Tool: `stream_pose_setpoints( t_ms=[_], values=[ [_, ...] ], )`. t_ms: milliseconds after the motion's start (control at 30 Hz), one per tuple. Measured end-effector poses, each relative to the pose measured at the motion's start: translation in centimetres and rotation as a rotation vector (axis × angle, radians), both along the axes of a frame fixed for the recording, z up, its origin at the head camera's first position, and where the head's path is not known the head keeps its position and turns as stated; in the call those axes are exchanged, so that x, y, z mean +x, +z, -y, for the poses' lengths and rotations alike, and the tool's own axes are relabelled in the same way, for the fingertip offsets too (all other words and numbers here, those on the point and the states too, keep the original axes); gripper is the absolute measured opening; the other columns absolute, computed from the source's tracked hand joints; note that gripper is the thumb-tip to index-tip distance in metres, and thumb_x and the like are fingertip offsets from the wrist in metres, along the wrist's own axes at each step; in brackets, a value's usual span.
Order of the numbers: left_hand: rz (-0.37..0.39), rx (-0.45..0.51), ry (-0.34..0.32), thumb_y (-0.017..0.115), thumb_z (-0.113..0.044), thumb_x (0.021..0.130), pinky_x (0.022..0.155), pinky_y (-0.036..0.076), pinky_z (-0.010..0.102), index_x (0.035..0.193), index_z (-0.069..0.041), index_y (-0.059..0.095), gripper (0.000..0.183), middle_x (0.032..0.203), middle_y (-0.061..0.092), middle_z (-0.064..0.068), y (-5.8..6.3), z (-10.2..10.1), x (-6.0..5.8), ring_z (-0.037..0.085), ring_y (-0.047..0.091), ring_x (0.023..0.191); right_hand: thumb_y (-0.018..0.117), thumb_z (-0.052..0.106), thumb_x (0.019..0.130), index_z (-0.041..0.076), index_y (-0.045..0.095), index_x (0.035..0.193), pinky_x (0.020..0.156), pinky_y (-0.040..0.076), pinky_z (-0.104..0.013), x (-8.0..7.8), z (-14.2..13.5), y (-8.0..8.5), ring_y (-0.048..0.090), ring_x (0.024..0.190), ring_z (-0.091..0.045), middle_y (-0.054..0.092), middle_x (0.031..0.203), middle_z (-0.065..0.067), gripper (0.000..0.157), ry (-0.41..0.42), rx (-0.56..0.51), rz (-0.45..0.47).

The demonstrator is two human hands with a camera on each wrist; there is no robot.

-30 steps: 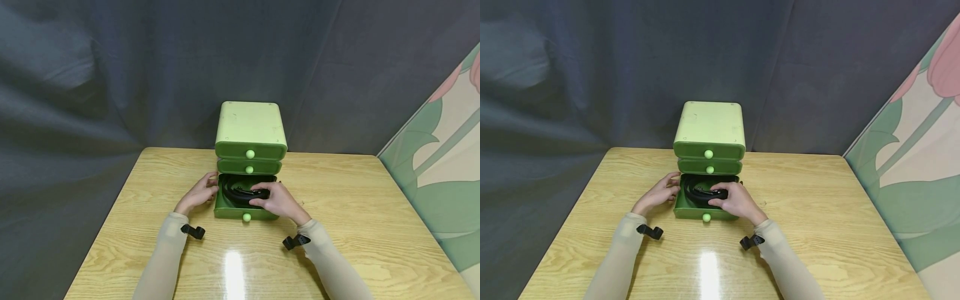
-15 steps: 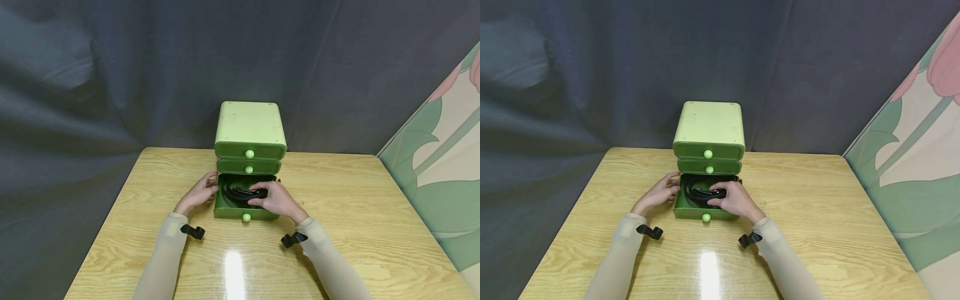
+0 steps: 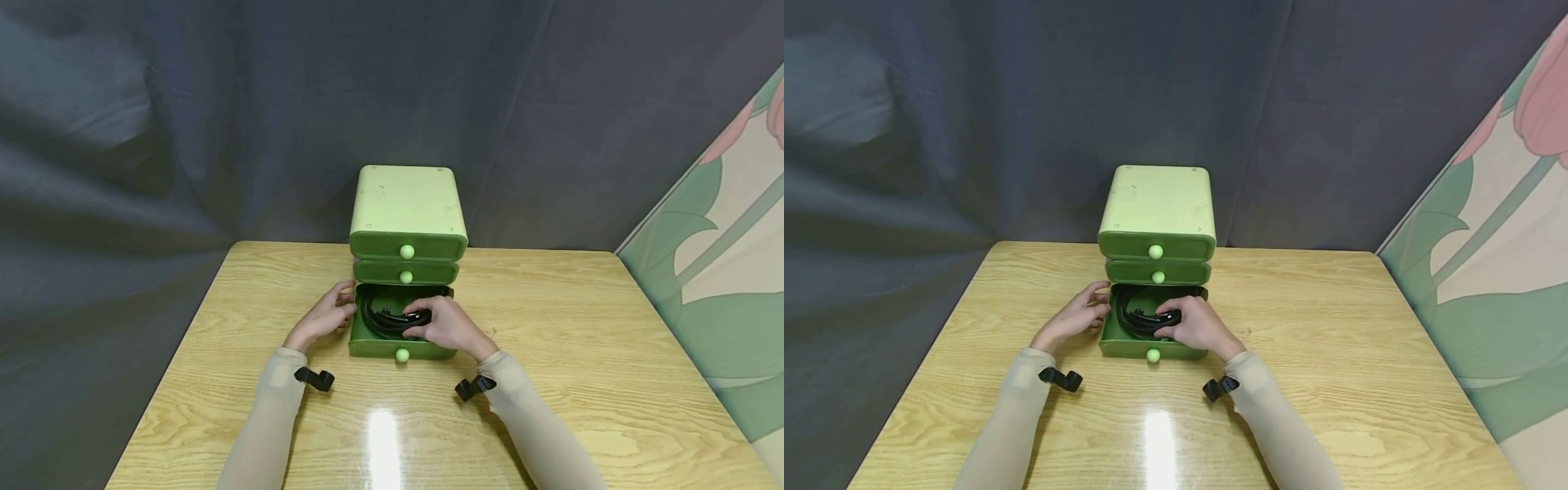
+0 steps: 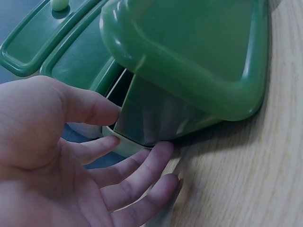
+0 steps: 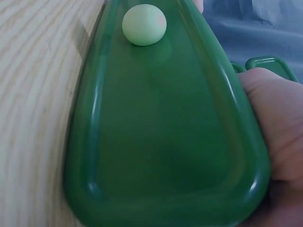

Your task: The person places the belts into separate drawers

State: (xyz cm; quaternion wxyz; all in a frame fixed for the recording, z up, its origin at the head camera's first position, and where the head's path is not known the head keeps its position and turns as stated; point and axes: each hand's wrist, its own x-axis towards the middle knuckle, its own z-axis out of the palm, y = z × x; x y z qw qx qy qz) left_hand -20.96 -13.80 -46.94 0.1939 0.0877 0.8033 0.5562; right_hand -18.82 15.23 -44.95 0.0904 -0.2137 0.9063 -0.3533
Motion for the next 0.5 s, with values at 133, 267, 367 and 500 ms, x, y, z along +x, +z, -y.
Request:
stream_pose_setpoints(
  t_ms=[133, 267, 367, 500],
  values=[
    [-0.006, -0.006, 0.000, 0.049, -0.014, 0.109, 0.078, 0.049, 0.032, 0.168, -0.006, 0.023, 0.065, 0.165, 0.038, 0.032, 0.10, 0.10, 0.07, 0.027, 0.060, 0.100, 0.091, 0.028, 0.087, 0.013, 0.080, 0.122, 0.062, 0.042, -0.024, -0.22, 0.06, -0.15, 0.024, 0.047, -0.005, 0.081, 0.094, -0.003, 0.040, 0.008, 0.010, 0.010],
    [-0.002, -0.004, -0.004, 0.049, -0.015, 0.109, 0.077, 0.048, 0.033, 0.169, -0.007, 0.023, 0.066, 0.165, 0.037, 0.032, 0.01, 0.18, 0.02, 0.028, 0.060, 0.100, 0.091, 0.024, 0.087, 0.012, 0.080, 0.120, 0.062, 0.042, -0.023, -0.53, 0.10, -0.31, 0.029, 0.050, -0.004, 0.081, 0.101, -0.003, 0.036, 0.049, 0.003, 0.035],
    [0.001, -0.005, -0.005, 0.049, -0.015, 0.109, 0.076, 0.048, 0.032, 0.169, -0.007, 0.023, 0.066, 0.165, 0.038, 0.031, 0.03, 0.14, -0.01, 0.027, 0.059, 0.100, 0.090, 0.020, 0.087, 0.012, 0.081, 0.117, 0.063, 0.042, -0.022, -0.73, 0.07, -0.41, 0.035, 0.053, -0.002, 0.082, 0.110, -0.003, 0.032, 0.079, 0.002, 0.040],
    [0.001, -0.015, -0.004, 0.049, -0.015, 0.109, 0.077, 0.048, 0.032, 0.169, -0.008, 0.023, 0.065, 0.165, 0.038, 0.030, 0.04, 0.10, -0.03, 0.027, 0.060, 0.101, 0.090, 0.018, 0.087, 0.011, 0.082, 0.115, 0.062, 0.041, -0.022, -0.80, -0.02, -0.37, 0.041, 0.056, -0.002, 0.082, 0.112, -0.004, 0.030, 0.092, 0.006, 0.039]
  ],
)
